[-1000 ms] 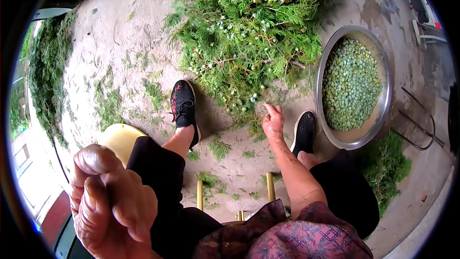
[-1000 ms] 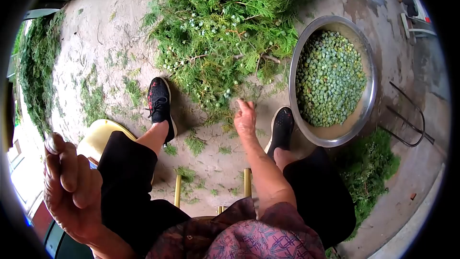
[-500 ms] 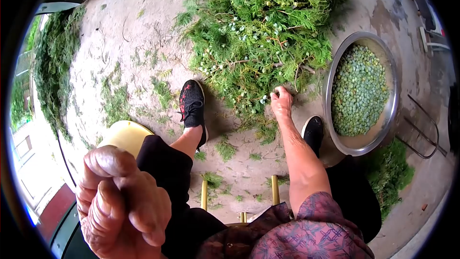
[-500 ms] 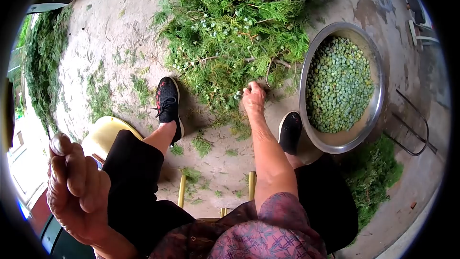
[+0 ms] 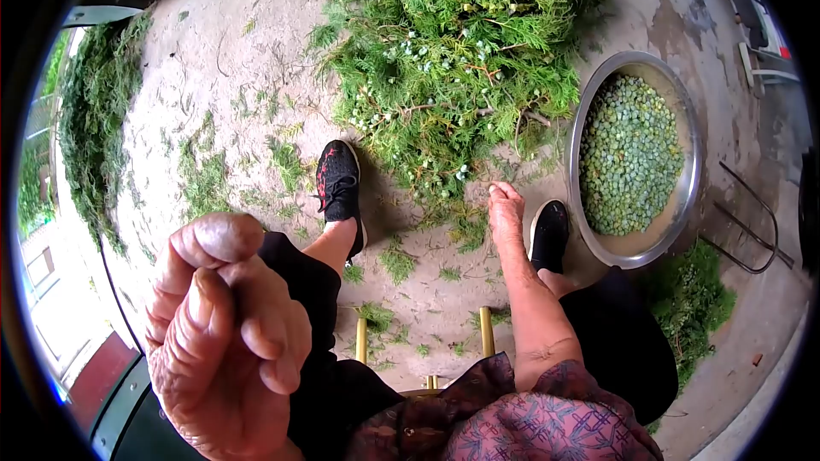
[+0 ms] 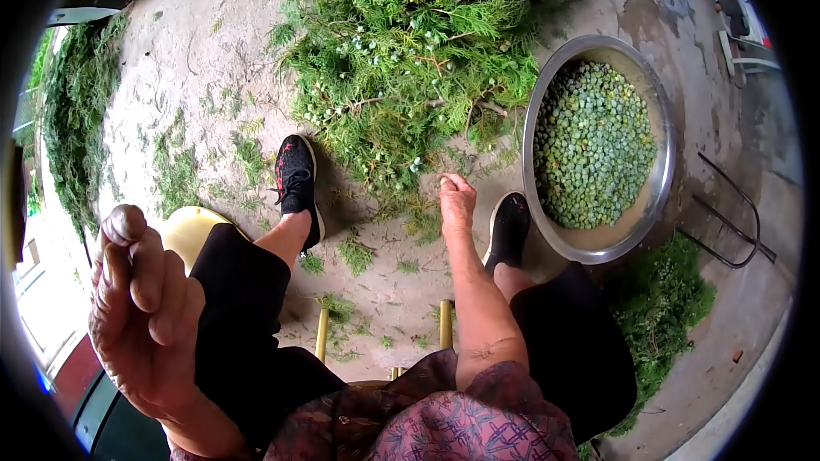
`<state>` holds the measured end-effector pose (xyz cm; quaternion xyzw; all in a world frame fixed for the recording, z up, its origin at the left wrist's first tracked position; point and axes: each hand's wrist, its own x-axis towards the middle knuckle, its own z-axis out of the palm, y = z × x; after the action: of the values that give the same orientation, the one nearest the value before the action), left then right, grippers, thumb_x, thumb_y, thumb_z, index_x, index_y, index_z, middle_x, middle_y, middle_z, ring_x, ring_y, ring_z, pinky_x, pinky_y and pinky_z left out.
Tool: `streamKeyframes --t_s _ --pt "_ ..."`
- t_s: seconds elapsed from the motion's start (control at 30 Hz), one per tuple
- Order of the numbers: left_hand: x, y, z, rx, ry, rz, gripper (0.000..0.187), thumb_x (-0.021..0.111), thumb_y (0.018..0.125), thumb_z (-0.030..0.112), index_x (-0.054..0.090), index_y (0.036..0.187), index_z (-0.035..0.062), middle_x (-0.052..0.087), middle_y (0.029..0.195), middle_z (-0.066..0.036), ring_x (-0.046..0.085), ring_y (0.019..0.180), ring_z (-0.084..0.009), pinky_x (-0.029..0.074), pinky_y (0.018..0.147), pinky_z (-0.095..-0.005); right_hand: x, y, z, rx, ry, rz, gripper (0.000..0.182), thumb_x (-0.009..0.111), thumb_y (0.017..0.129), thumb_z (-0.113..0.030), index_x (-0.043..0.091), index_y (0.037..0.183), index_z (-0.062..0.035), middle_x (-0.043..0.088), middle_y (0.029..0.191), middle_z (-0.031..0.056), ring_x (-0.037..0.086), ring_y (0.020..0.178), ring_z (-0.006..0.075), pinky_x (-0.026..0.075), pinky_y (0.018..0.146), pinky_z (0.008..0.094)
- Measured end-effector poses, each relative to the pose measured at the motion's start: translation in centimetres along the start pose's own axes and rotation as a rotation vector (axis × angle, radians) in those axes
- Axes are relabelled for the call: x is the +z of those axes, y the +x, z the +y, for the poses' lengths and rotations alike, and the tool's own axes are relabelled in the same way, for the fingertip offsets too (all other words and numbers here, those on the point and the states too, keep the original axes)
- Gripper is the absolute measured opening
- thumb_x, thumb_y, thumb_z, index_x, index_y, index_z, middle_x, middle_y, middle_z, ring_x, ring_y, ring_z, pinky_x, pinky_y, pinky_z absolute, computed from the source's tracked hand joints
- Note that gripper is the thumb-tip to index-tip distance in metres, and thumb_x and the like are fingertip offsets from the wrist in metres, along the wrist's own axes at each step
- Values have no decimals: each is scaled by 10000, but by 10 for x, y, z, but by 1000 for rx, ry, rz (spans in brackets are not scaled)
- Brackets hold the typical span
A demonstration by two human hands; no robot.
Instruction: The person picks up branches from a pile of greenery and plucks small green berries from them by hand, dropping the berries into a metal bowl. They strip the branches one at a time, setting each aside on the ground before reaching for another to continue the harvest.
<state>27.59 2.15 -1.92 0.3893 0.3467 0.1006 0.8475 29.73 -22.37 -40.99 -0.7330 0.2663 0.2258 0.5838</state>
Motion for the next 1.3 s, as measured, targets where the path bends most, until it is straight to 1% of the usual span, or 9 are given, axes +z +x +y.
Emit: streamKeyframes --t_s 0.17,0.33,0.43,0.6,0.7,0.77,0.87,1.1,1.3 --pt "-2 -1 0 -3 19 4 250 445 923 107 411 1102 -65 420 644 -68 352 464 -133 327 419 -248 -2 -4 -12 -253 -699 254 290 596 801 -201 604 1056 -63 635 873 195 603 825 347 467 746 400" --pt "-14 6 1 -12 79 -217 248 461 920 125 430 1094 -48 422 634 -66 350 450 -126 320 409 -246 39 12 -12 -112 -537 -39 383 635 759 -123 505 1117 -87 626 865 193 596 854 349 463 745 427" --pt "-10 5 -1 1 76 -134 250 459 921 125 426 1095 -51 424 636 -65 346 449 -124 317 404 -244 60 13 -9 -336 -773 -10 432 656 753 -130 474 1142 -83 607 956 198 570 898 375 455 760 440" --pt "-3 2 -2 23 57 -21 251 456 921 124 423 1093 -57 427 641 -67 342 452 -125 318 402 -245 62 13 -13 -253 -694 -34 368 640 753 -188 493 1054 -36 596 943 224 552 928 398 448 786 448" --pt "-3 3 0 3 34 -12 254 455 919 113 419 1097 -64 429 648 -69 343 462 -127 324 412 -245 45 22 10 -133 -548 -98 339 662 725 -168 486 981 -31 589 727 143 572 536 246 446 465 368" --pt "-6 3 2 -14 46 -32 255 452 917 101 415 1103 -69 428 650 -69 342 471 -126 327 421 -244 34 24 33 -201 -422 -73 245 644 754 -144 474 896 -40 511 659 37 431 432 107 338 361 269" --pt "-4 1 6 -44 39 16 258 447 911 72 408 1118 -79 441 667 -73 359 493 -124 334 441 -236 24 -24 -36 -60 -113 -193 152 612 801 -107 468 847 -86 460 657 -40 355 452 40 283 373 209" --pt "2 1 15 -50 58 51 226 547 876 117 548 1050 -27 517 719 -11 431 544 -70 370 490 -157 12 -81 -154 -289 99 -252 141 630 794 -108 504 820 -51 480 618 -35 381 470 39 316 404 220" --pt "-10 8 17 35 20 -31 187 552 879 138 584 1020 19 608 763 -34 525 573 -86 420 548 -195 3 -114 -240 -708 -407 -228 324 667 738 -120 543 1012 1 613 800 100 561 713 176 457 666 291"
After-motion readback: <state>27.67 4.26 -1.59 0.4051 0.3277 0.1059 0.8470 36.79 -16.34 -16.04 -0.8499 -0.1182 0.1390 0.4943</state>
